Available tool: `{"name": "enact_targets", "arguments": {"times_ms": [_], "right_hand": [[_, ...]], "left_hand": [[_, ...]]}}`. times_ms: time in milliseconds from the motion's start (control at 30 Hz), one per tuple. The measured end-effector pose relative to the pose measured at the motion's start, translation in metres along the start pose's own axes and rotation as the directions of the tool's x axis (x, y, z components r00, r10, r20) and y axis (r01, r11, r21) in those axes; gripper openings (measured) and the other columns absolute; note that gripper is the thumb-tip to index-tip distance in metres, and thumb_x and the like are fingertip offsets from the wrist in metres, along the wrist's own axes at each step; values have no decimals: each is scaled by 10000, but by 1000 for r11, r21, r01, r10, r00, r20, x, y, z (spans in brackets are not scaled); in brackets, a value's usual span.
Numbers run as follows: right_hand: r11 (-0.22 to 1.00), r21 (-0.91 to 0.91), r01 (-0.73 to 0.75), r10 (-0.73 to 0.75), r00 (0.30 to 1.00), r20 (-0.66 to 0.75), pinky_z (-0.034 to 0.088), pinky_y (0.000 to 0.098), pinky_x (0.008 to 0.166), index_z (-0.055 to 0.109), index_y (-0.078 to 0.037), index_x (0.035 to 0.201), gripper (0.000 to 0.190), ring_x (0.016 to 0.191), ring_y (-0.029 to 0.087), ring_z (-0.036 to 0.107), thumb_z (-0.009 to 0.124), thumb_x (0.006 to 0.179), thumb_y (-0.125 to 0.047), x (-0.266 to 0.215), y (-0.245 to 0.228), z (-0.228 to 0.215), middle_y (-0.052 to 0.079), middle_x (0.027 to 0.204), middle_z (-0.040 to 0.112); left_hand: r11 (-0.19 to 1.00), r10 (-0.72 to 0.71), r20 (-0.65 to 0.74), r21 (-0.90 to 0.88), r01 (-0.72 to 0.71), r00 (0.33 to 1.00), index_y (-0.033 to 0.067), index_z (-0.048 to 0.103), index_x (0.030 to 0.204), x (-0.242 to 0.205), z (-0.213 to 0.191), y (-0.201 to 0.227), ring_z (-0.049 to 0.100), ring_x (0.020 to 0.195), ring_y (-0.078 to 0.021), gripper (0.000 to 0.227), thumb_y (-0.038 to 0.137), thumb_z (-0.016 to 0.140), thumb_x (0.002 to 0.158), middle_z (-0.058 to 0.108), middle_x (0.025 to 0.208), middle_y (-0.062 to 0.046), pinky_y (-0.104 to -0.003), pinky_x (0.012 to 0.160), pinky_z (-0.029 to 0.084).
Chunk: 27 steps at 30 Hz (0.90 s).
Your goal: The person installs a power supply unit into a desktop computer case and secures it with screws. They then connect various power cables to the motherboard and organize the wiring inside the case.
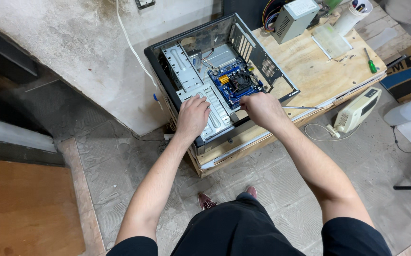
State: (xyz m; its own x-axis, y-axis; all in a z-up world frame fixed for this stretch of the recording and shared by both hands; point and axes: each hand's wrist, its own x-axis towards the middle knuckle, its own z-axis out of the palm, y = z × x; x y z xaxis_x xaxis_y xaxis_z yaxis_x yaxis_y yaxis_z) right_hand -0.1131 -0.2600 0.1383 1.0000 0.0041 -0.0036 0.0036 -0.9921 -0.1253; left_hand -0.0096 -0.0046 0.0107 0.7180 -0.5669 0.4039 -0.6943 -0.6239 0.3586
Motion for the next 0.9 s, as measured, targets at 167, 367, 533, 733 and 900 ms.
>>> {"name": "enact_targets", "arguments": {"times_ms": [167,367,533,733,900], "right_hand": [[996,-1,90,-90,990,-110,653,460,750,810,-167,1097,76,851,341,819,761,1072,-219,-19,8,-30,47,842,770],[965,-179,191,-258,807,-532,583,414,827,792,-181,1108,145,961,306,693,819,1077,-320,-58,51,-56,45,950,636],[964,-228,134,-264,513,-817,561,286,737,825,-264,1188,227,782,175,578,802,1130,-482,-95,125,-55,-45,914,483],[917,-276,289,-367,338,-867,576,322,631,876,-201,1108,329,662,183,585,736,1131,-498,-145,184,-55,27,925,614],[910,-176,376,-327,390,-861,598,360,656,861,-197,1005,72,719,207,645,841,1032,-260,-169,228,-39,39,948,665]], "left_hand": [[999,13,-33,32,-12,999,210,805,1263,-5,9,25,642,1443,-243,241,378,689,1134,775,1339,-21,-526,1249,401],[939,37,36,-342,-23,999,232,826,1186,7,1,121,794,1181,-251,187,348,692,1127,839,1136,-10,-448,1039,601],[749,49,158,-659,68,986,169,848,1220,38,2,205,839,1088,-330,223,316,702,1139,873,1085,-111,-435,917,665],[252,95,438,-879,404,894,123,774,1297,73,55,302,841,1027,-187,382,429,557,1227,872,1104,-102,-318,867,647],[-159,-61,449,-886,436,891,59,752,1398,106,141,343,869,864,-229,356,334,664,1190,839,1033,-110,-325,721,734]]}}
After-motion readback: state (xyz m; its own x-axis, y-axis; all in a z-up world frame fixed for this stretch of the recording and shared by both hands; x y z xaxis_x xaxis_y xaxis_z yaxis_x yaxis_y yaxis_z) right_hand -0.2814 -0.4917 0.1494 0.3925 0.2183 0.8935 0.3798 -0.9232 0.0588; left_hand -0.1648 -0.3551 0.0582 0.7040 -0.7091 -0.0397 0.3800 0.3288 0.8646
